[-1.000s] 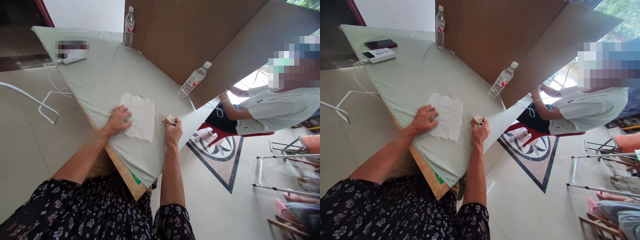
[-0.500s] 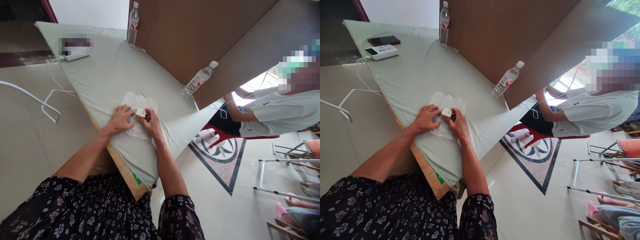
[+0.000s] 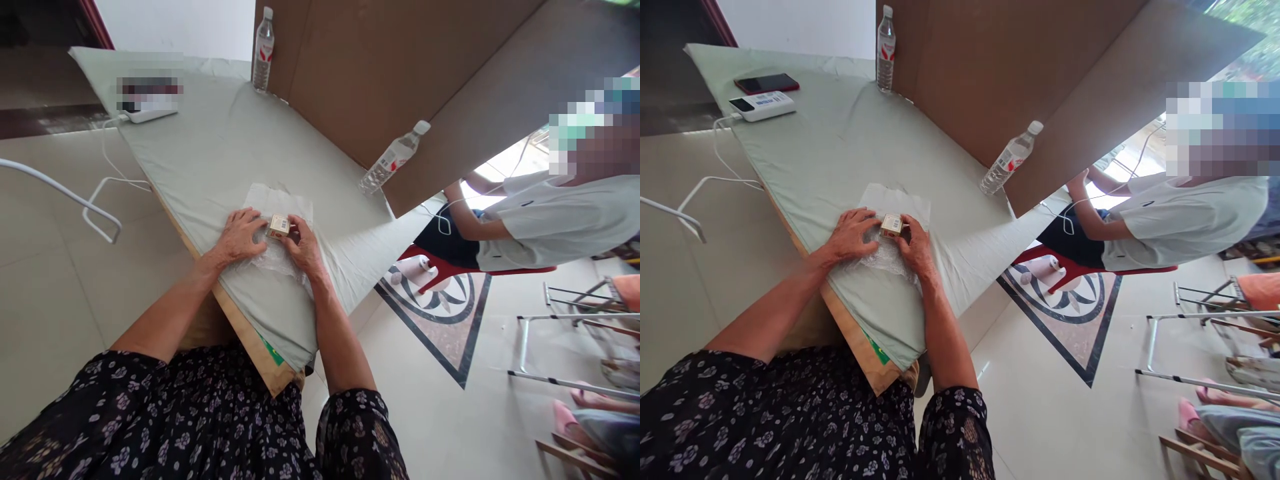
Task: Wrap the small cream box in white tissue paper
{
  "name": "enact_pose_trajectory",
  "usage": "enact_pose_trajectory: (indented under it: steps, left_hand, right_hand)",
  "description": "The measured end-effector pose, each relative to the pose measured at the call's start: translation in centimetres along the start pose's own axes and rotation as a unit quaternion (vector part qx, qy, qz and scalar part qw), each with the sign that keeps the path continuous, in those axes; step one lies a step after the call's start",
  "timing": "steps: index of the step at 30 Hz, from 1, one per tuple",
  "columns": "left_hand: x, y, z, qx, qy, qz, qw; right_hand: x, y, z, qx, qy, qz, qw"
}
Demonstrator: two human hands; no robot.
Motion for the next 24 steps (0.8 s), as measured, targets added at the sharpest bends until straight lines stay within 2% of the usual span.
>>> enact_pose_trajectory:
  steps: [3, 4, 8, 10, 13, 16, 19, 21, 24]
  left_hand:
    - [0.0, -0.3, -0.8, 0.052, -0.025, 0.038, 0.998]
    - [0.0, -0.5, -1.0, 0.073, -0.031, 0.051, 0.996]
    - [-0.2, -0.8, -1.2, 0.12, -0.038, 0.086, 0.988]
    - [0.0, -1.1, -1.1, 0.138, -0.045, 0.098, 0.984]
    - [0.7, -2.2, -0.8, 0.196, -0.055, 0.107, 0.973]
    - [1.4, -3.8, -0.1, 0.246, -0.036, 0.074, 0.966]
    - [1.2, -5.0, 1.2, 0.177, 0.003, 0.048, 0.983]
    - [0.3, -5.0, 1.8, 0.128, -0.011, 0.057, 0.99]
    - [-1.6, -3.9, 2.1, 0.134, -0.065, 0.066, 0.987]
  right_hand:
    - [2.6, -1.5, -1.3, 0.055, -0.02, 0.042, 0.997]
    - [3.8, -1.7, -1.9, 0.079, -0.034, 0.038, 0.996]
    - [8.2, -0.9, -4.0, 0.218, -0.078, -0.047, 0.972]
    - [8.9, -0.2, -4.4, 0.267, -0.07, -0.055, 0.96]
    - [8.1, -0.1, -4.9, 0.276, -0.057, -0.02, 0.959]
    - [5.9, -1.2, -5.5, 0.235, -0.056, 0.033, 0.97]
    - [3.3, -2.5, -5.6, 0.175, -0.052, 0.058, 0.981]
    - [1.5, -2.9, -5.1, 0.132, -0.038, 0.061, 0.989]
    - [-0.8, -2.8, -3.4, 0.047, 0.007, 0.071, 0.996]
Point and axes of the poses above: each hand's wrist, its own x-axis away from the middle knuckle, its own y-axis out of the palm, z = x × y, the point moved 4 cm from there along -x, towards the middle knuckle, and after that the axes turned 8 degrees about y, right-handed, at the moved point
